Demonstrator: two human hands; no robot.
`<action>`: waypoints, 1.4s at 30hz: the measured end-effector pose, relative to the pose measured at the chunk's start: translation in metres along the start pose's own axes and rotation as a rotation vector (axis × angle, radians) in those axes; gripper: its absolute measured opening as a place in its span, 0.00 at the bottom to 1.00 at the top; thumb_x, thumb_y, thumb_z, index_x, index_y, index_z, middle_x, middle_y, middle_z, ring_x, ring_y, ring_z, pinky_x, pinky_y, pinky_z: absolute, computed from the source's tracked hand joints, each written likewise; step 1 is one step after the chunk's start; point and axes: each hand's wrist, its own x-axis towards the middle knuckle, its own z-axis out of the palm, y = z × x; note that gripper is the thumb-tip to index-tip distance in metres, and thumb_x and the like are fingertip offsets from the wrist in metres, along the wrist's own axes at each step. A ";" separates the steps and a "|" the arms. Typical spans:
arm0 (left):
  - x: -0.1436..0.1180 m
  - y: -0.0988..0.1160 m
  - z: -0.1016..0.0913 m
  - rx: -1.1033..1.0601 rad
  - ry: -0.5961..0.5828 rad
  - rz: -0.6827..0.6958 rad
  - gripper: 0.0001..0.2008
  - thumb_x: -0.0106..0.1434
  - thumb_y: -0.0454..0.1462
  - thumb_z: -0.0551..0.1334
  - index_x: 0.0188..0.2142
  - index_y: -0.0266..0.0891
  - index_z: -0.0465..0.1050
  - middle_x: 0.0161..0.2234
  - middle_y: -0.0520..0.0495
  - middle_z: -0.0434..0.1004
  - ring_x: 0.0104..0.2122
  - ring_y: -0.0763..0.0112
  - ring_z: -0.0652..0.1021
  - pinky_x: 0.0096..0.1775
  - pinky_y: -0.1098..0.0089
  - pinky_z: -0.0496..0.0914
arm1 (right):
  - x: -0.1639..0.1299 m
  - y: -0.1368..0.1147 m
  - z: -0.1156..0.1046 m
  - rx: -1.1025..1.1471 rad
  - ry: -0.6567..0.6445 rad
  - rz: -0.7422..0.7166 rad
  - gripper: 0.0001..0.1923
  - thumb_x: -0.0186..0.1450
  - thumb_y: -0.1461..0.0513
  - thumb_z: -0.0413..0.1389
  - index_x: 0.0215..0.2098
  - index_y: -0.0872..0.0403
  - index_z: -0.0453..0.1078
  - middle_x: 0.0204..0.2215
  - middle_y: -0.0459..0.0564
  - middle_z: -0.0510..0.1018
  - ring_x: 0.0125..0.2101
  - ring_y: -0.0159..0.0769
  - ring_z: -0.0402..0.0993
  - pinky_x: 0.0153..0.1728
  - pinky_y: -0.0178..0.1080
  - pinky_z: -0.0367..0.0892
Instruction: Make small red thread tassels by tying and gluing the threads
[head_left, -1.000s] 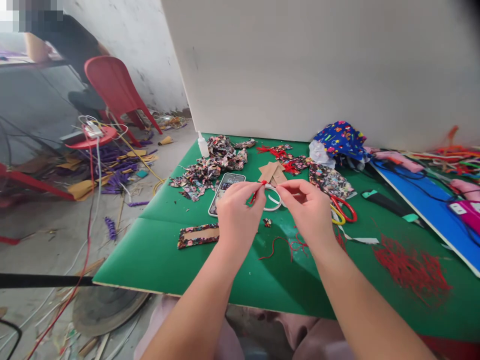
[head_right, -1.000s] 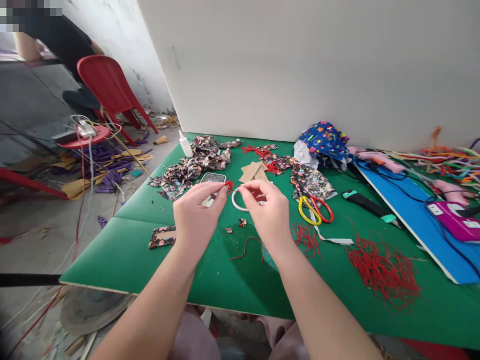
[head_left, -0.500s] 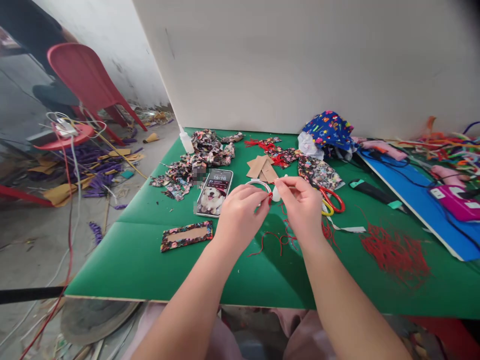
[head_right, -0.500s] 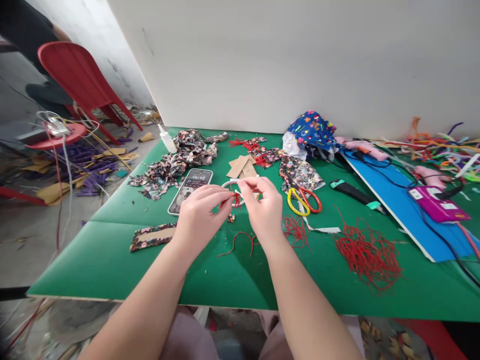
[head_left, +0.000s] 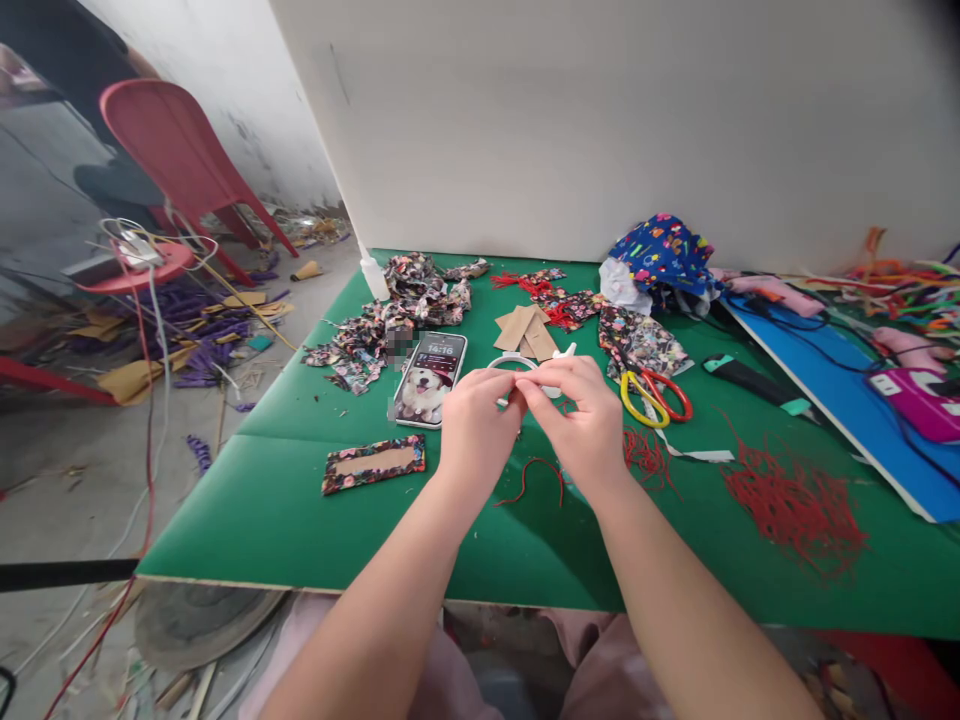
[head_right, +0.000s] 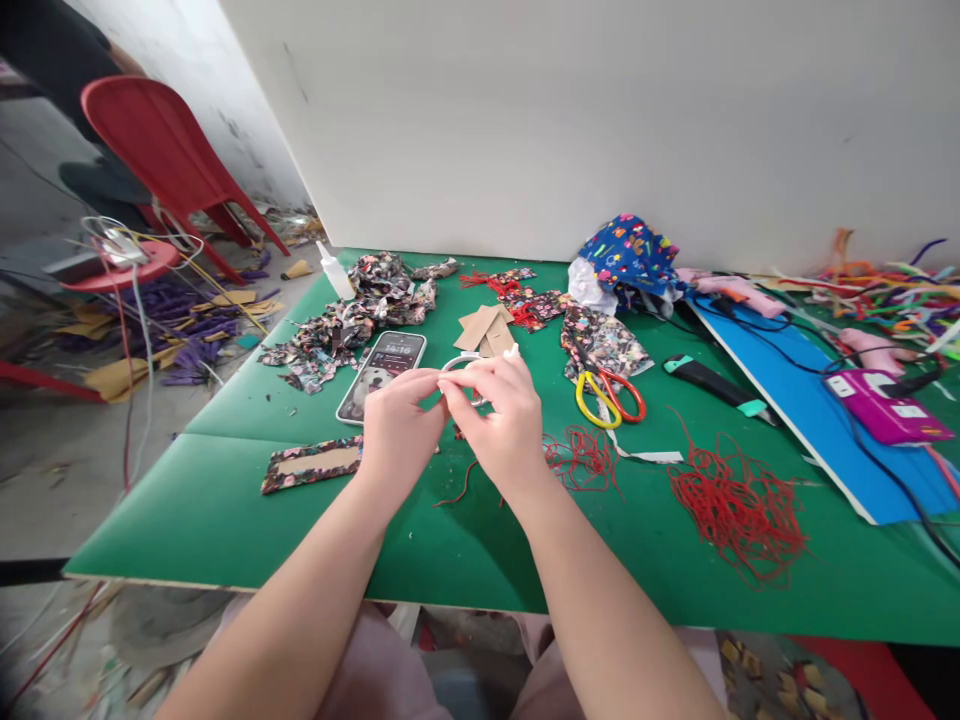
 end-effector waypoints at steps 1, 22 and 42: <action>0.000 0.001 0.000 -0.041 -0.001 -0.063 0.08 0.54 0.29 0.59 0.28 0.39 0.78 0.30 0.48 0.81 0.31 0.68 0.78 0.35 0.69 0.71 | 0.000 0.000 0.000 0.008 0.007 -0.011 0.05 0.61 0.62 0.55 0.32 0.50 0.73 0.31 0.47 0.76 0.36 0.33 0.71 0.45 0.41 0.66; 0.002 0.012 -0.002 -0.824 0.154 -0.546 0.09 0.51 0.39 0.67 0.31 0.38 0.79 0.32 0.47 0.81 0.33 0.70 0.79 0.36 0.71 0.71 | -0.003 0.008 0.003 0.237 0.141 0.246 0.05 0.61 0.60 0.56 0.35 0.50 0.73 0.32 0.45 0.77 0.33 0.30 0.74 0.33 0.34 0.70; -0.002 -0.002 0.002 -0.514 -0.141 -0.409 0.09 0.54 0.41 0.63 0.32 0.41 0.79 0.31 0.49 0.80 0.32 0.69 0.78 0.35 0.70 0.69 | -0.001 0.012 -0.002 0.102 0.103 0.114 0.05 0.61 0.62 0.55 0.33 0.51 0.73 0.30 0.44 0.78 0.33 0.30 0.73 0.37 0.35 0.69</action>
